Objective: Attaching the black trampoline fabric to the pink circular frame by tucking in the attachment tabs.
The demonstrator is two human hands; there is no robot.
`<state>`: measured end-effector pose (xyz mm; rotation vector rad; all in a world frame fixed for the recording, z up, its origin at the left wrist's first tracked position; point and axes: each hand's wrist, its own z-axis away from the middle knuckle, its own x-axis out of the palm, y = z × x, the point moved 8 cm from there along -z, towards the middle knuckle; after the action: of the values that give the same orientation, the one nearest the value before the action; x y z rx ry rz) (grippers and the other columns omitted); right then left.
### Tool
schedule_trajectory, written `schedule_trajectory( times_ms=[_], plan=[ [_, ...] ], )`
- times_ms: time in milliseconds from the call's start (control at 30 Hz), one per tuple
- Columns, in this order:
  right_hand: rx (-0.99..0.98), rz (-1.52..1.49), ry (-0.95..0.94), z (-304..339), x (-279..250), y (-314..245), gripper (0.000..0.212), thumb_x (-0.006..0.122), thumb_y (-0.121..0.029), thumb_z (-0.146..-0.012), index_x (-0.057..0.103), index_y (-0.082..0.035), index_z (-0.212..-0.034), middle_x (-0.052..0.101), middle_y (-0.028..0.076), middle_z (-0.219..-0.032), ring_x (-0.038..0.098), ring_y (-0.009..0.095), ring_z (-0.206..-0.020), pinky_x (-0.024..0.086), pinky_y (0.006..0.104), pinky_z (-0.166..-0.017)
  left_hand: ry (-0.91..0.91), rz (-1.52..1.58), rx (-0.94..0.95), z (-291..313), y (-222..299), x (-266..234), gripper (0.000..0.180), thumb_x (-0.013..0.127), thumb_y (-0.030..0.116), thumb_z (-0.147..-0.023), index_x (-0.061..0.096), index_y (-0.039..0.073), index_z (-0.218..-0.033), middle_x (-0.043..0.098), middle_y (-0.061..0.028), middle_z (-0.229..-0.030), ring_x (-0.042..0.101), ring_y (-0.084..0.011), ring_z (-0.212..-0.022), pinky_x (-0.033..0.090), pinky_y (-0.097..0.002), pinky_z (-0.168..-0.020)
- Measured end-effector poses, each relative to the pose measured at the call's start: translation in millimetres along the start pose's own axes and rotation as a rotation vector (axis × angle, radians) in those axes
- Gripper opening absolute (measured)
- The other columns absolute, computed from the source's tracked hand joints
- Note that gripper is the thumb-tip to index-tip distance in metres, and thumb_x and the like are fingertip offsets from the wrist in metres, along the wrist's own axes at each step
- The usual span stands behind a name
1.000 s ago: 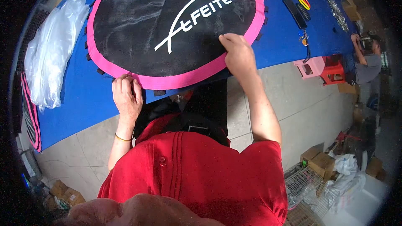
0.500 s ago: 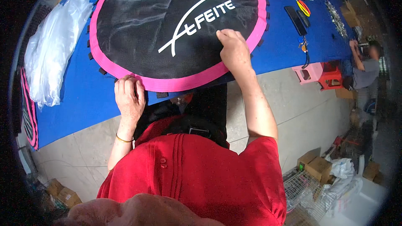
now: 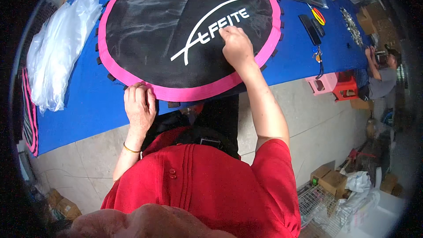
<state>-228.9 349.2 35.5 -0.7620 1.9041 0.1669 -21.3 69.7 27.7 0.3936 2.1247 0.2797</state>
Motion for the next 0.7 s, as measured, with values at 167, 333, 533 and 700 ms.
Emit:
schedule_trajectory(
  times_ms=[167, 333, 533, 700],
  plan=[
    [-0.017, -0.001, -0.002, -3, 3, -12, 0.039, 0.059, 0.006, -0.088, 0.079, -0.001, -0.121, 0.076, 0.016, -0.122, 0.069, 0.038, -0.113, 0.057, 0.0458, -0.102, 0.008, 0.004, -0.001, 1, -1, -1, 0.017, 0.073, 0.009, -0.096, 0.065, 0.002, -0.109, 0.069, -0.0174, -0.117, 0.065, -0.0382, -0.107, 0.051, -0.0494, -0.095],
    [-0.075, -0.096, 0.033, 10, -3, -47, 0.038, 0.061, 0.008, -0.086, 0.079, -0.001, -0.118, 0.076, 0.015, -0.119, 0.07, 0.037, -0.113, 0.058, 0.044, -0.099, -0.004, 0.009, -0.007, 2, -1, -2, 0.017, 0.073, 0.009, -0.096, 0.065, 0.002, -0.109, 0.069, -0.0174, -0.117, 0.065, -0.0383, -0.108, 0.051, -0.0497, -0.096],
    [-0.056, -0.05, 0.033, -4, 7, -22, 0.038, 0.059, 0.005, -0.089, 0.079, -0.001, -0.12, 0.076, 0.015, -0.122, 0.07, 0.036, -0.114, 0.058, 0.0439, -0.1, -0.01, 0.018, -0.014, 0, 0, -2, 0.016, 0.073, 0.007, -0.096, 0.066, 0.002, -0.11, 0.069, -0.0185, -0.118, 0.064, -0.0394, -0.109, 0.051, -0.05, -0.098],
    [0.075, 0.091, -0.029, -8, 5, 34, 0.041, 0.059, 0.002, -0.089, 0.079, -0.004, -0.124, 0.076, 0.014, -0.125, 0.069, 0.038, -0.118, 0.055, 0.0453, -0.106, -0.012, 0.009, -0.015, 2, -2, 1, 0.017, 0.072, 0.009, -0.097, 0.065, 0.002, -0.111, 0.069, -0.0189, -0.12, 0.064, -0.0411, -0.112, 0.051, -0.0516, -0.099]
  ],
)
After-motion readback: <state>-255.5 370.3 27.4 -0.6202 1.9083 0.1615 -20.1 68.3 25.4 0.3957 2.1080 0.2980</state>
